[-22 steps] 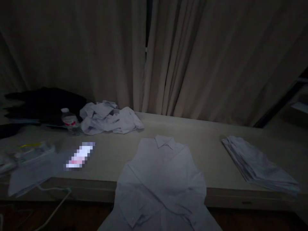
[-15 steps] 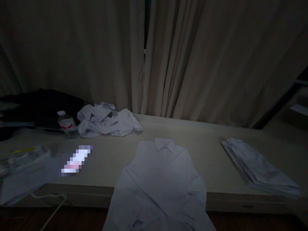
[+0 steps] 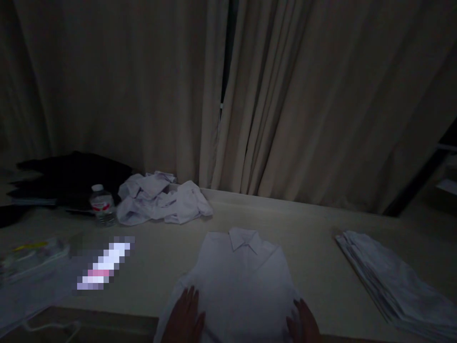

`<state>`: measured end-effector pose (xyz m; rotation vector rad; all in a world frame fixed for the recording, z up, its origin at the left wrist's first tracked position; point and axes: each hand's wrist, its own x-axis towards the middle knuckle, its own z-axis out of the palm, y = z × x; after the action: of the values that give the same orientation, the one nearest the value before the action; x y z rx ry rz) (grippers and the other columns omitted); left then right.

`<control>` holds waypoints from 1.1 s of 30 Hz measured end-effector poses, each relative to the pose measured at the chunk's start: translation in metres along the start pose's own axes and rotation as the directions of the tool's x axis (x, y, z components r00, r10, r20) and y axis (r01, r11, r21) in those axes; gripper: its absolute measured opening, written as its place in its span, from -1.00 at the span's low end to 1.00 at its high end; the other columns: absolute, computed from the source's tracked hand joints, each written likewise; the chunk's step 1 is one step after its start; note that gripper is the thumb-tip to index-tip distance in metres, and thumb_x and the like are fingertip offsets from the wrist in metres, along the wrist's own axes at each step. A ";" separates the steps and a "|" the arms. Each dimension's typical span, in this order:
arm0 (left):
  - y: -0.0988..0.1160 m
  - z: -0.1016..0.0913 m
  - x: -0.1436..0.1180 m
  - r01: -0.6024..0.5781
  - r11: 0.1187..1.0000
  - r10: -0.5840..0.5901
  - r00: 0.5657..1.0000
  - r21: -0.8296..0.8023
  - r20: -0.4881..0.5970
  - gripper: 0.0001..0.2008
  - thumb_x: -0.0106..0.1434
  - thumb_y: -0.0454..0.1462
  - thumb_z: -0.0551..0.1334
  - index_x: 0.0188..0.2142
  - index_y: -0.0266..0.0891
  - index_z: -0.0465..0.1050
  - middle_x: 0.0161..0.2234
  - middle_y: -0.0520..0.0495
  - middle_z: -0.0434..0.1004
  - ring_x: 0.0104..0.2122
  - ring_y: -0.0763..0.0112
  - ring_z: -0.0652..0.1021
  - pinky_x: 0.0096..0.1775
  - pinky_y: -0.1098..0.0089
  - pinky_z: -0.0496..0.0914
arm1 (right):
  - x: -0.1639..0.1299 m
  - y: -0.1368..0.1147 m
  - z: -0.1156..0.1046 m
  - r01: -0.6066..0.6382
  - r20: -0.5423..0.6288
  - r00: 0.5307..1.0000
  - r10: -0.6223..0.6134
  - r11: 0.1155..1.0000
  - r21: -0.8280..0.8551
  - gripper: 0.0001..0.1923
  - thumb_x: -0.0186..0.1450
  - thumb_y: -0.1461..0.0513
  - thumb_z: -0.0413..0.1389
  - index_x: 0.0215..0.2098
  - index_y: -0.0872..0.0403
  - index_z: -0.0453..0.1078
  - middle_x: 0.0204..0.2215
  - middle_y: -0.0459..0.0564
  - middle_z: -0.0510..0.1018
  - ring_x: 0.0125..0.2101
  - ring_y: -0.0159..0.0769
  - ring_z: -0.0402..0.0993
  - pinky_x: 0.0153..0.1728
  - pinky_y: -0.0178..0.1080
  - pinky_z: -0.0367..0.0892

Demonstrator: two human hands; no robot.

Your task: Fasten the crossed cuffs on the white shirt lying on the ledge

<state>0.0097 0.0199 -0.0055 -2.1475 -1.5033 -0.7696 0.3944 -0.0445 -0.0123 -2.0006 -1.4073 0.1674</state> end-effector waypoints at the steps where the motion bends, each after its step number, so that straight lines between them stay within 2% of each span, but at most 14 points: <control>1: 0.003 0.016 0.012 -0.040 0.998 0.040 0.999 0.048 -0.015 -0.51 0.20 -0.04 0.03 0.01 -0.26 0.37 0.02 -0.18 0.47 0.00 0.18 0.47 -0.07 0.23 0.42 | 0.013 -0.006 0.014 0.083 0.009 0.997 -0.083 0.995 -0.053 -0.27 0.18 -0.19 -0.08 -0.01 0.23 0.35 0.09 0.33 0.33 0.12 0.06 0.22 0.11 0.04 0.21; 4: 0.007 0.047 0.036 -0.054 0.995 0.048 0.996 0.083 0.075 -0.48 0.21 -0.04 0.02 0.08 -0.23 0.30 0.11 -0.20 0.36 0.11 0.11 0.36 0.06 0.13 0.30 | 0.039 -0.022 0.046 0.250 0.057 0.968 -0.243 0.934 -0.257 -0.24 0.25 -0.14 -0.18 0.11 0.29 0.23 0.18 0.33 0.20 0.20 0.08 0.08 0.16 0.07 0.13; 6: 0.005 0.058 0.042 -0.025 0.997 0.014 0.988 0.067 0.152 -0.47 0.21 0.01 0.00 0.11 -0.15 0.26 0.15 -0.19 0.31 0.14 0.05 0.32 0.09 0.03 0.24 | 0.045 -0.028 0.057 0.262 0.112 0.965 -0.237 0.901 -0.347 -0.30 0.28 -0.09 -0.19 0.16 0.25 0.17 0.20 0.28 0.17 0.21 0.06 0.06 0.17 0.07 0.11; 9: -0.003 0.068 0.041 0.011 0.998 -0.022 0.977 0.057 0.212 -0.43 0.20 0.07 0.00 0.14 -0.05 0.20 0.18 -0.16 0.26 0.17 -0.01 0.26 0.11 -0.06 0.18 | 0.047 -0.031 0.063 0.254 0.171 0.965 -0.200 0.880 -0.401 -0.28 0.28 -0.12 -0.20 0.20 0.20 0.11 0.23 0.25 0.11 0.22 0.04 0.01 0.19 0.09 0.05; 13: -0.007 0.069 0.049 0.011 0.999 -0.024 0.963 0.048 0.267 -0.41 0.22 0.06 -0.04 0.19 -0.07 0.10 0.22 -0.16 0.17 0.22 0.01 0.16 0.16 -0.04 0.10 | 0.056 -0.035 0.060 0.249 0.210 0.962 -0.175 0.879 -0.407 -0.24 0.27 -0.16 -0.26 0.24 0.17 0.01 0.27 0.21 0.03 0.26 0.01 -0.11 0.23 0.06 -0.07; 22: -0.002 0.071 0.091 0.062 0.998 -0.065 0.923 0.021 0.380 -0.38 0.23 0.09 -0.11 0.19 -0.14 0.13 0.23 -0.23 0.15 0.23 -0.01 0.14 0.18 -0.05 0.06 | 0.088 -0.051 0.063 0.232 0.233 0.962 -0.141 0.873 -0.430 -0.22 0.28 -0.16 -0.34 0.25 0.18 -0.01 0.27 0.22 0.04 0.26 -0.01 -0.11 0.23 0.01 -0.14; 33: -0.001 0.079 0.107 0.084 0.996 -0.081 0.916 0.009 0.392 -0.37 0.23 0.09 -0.11 0.19 -0.16 0.12 0.22 -0.27 0.16 0.23 0.00 0.14 0.18 -0.03 0.04 | 0.105 -0.054 0.066 0.216 0.232 0.965 -0.121 0.867 -0.448 -0.24 0.29 -0.13 -0.33 0.25 0.19 -0.02 0.27 0.24 0.04 0.26 0.00 -0.10 0.23 -0.01 -0.20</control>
<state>0.0542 0.1454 0.0029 -2.3576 -1.7965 -0.3795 0.3637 0.0868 -0.0033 -2.2767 -1.8880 -0.0678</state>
